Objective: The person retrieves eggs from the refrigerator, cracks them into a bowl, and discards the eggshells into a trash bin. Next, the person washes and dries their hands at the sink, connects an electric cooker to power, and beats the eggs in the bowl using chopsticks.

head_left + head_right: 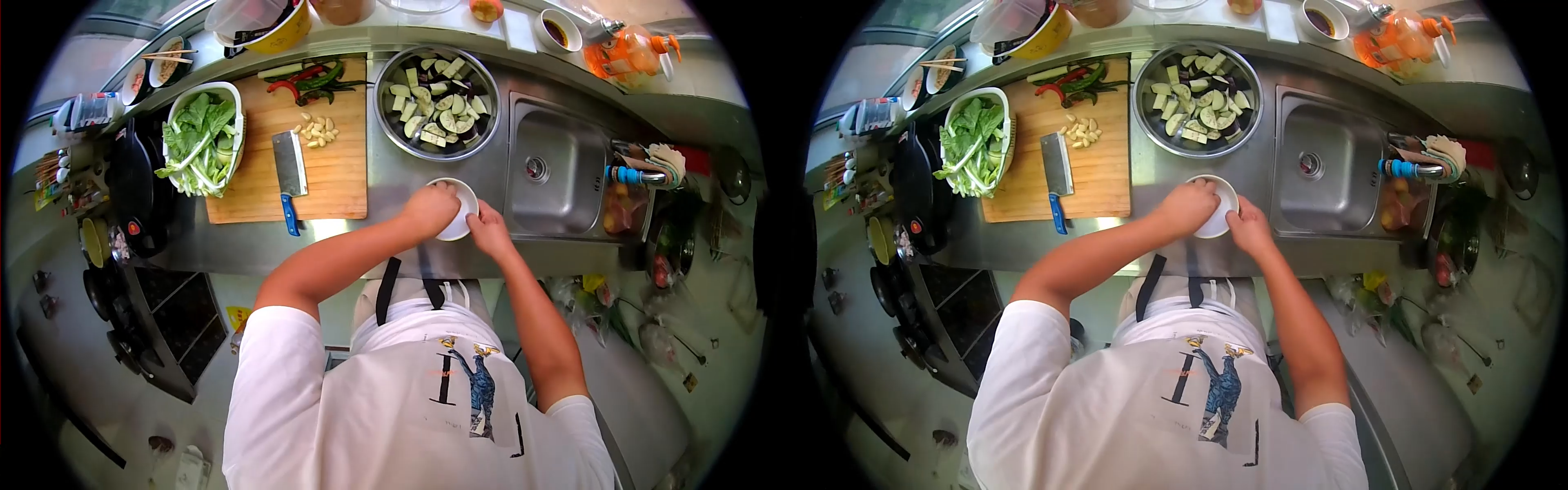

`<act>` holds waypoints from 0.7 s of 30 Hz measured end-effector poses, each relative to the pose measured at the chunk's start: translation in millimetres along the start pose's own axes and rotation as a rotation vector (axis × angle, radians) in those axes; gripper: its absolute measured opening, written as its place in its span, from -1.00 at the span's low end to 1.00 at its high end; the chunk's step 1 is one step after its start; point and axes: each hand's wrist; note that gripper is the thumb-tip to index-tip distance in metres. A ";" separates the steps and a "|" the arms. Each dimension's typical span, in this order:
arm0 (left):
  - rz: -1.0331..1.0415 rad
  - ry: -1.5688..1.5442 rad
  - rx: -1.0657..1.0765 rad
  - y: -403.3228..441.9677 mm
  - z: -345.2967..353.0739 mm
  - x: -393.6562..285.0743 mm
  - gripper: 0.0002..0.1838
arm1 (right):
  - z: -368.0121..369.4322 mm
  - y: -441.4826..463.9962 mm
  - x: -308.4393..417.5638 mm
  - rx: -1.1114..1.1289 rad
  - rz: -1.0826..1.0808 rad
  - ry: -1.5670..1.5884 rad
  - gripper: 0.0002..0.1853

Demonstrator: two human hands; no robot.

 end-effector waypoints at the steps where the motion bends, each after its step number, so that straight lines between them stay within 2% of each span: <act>1: -0.001 0.012 0.003 2.0 2.5 0.3 -0.88 | -0.1 1.6 -8.1 0.003 0.036 0.026 -0.62; 3: 0.049 0.023 0.093 1.7 5.4 -3.5 -0.89 | -0.6 -2.4 -17.0 0.006 0.076 0.059 -0.62; 6: 0.106 0.006 0.082 0.3 2.7 -9.4 -0.89 | -4.2 -12.2 -14.4 0.016 0.035 0.098 -0.62; 8: 0.099 -0.061 0.070 0.1 -2.4 -15.8 -0.88 | -10.3 -18.8 -11.3 -0.025 0.052 0.043 -0.63; 9: 0.031 -0.216 0.012 -1.3 -16.6 -19.4 -0.86 | -16.7 -20.0 -17.9 -0.043 0.058 0.038 -0.63; 11: -0.042 -0.466 -0.143 -2.8 -29.9 -21.2 -0.83 | -38.7 -21.9 -37.0 -0.135 0.085 -0.239 -0.60; 12: -0.022 -0.477 -0.151 -4.6 -37.2 -20.8 -0.83 | -55.8 -24.0 -36.8 -0.157 0.092 -0.247 -0.60; 14: -0.187 -0.589 -0.323 -13.4 -50.5 -17.1 -0.85 | -93.8 -23.7 -27.4 -0.265 0.385 -0.380 -0.57; 15: -0.181 -0.592 -0.326 -18.4 -50.6 -13.9 -0.85 | -114.8 -22.5 -18.7 -0.320 0.397 -0.492 -0.57; 16: -0.278 -0.611 -0.320 -23.5 -49.8 -10.2 -0.84 | -133.9 -20.3 -3.8 -0.373 0.407 -0.603 -0.57; 17: -0.377 -0.629 -0.312 -29.1 -48.3 -5.2 -0.82 | -148.7 -21.3 26.2 -0.366 0.418 -0.622 -0.57; 18: -0.375 -0.632 -0.311 -34.9 -45.7 2.0 -0.82 | -162.0 -20.3 51.4 -0.358 0.432 -0.642 -0.57; 20: -0.511 -0.607 -0.259 -47.1 -38.8 16.1 -0.80 | -187.6 -2.8 61.0 -0.363 0.389 -0.871 -0.65; 21: -0.497 -0.617 -0.243 -58.6 -36.3 18.4 -0.80 | -198.4 6.5 49.5 -0.292 0.439 -1.095 -0.69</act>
Point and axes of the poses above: each hand's wrist, its own y-axis towards the middle knuckle, its own z-axis out of the palm, x = y × z, and after that the axes turned 13 degrees about y, right-handed
